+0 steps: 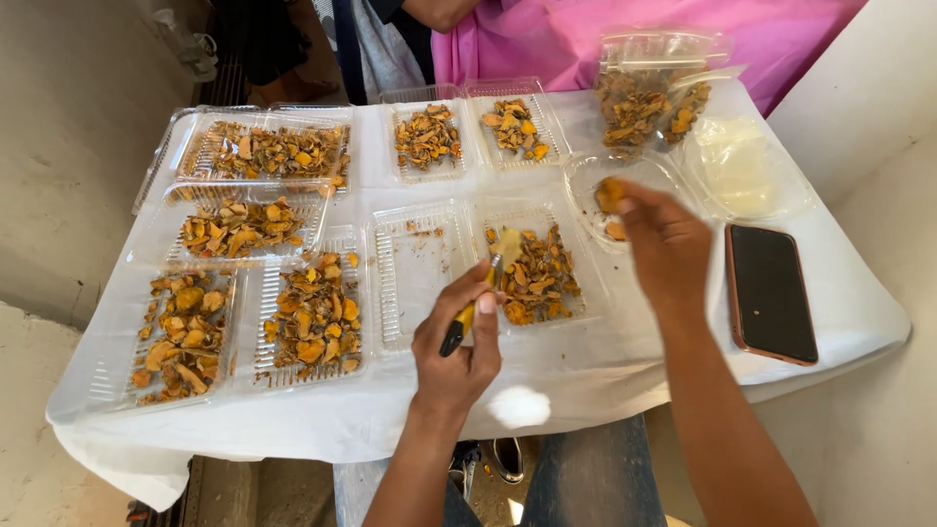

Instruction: Cleaning dried turmeric or ginger slices with a brush and packaging them into small plastic bags.

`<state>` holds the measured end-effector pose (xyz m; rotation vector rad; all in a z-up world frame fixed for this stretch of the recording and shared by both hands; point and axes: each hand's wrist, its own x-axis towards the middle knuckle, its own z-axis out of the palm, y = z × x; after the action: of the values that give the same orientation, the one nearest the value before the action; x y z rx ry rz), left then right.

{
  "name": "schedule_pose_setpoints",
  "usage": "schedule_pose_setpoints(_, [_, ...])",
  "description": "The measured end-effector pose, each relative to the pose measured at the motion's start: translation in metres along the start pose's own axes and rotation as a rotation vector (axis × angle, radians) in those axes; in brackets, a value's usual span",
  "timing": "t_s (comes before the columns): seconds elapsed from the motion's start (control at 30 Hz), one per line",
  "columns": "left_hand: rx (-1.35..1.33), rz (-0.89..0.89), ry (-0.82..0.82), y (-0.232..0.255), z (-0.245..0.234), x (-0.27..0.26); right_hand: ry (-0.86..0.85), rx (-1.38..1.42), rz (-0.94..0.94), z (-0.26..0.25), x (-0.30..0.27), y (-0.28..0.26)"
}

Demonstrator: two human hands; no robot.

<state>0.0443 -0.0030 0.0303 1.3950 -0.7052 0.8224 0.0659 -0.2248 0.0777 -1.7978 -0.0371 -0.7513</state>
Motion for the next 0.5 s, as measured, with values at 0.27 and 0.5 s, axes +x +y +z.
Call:
schedule_pose_setpoints(0.27, [0.093, 0.071, 0.241, -0.031, 0.003, 0.04, -0.046, -0.654, -0.305, -0.045, 0.032, 0.073])
schedule_pose_setpoints(0.5, [0.117, 0.259, 0.22, -0.059, 0.005, 0.098, -0.756, -0.688, 0.135, 0.033, 0.017, -0.027])
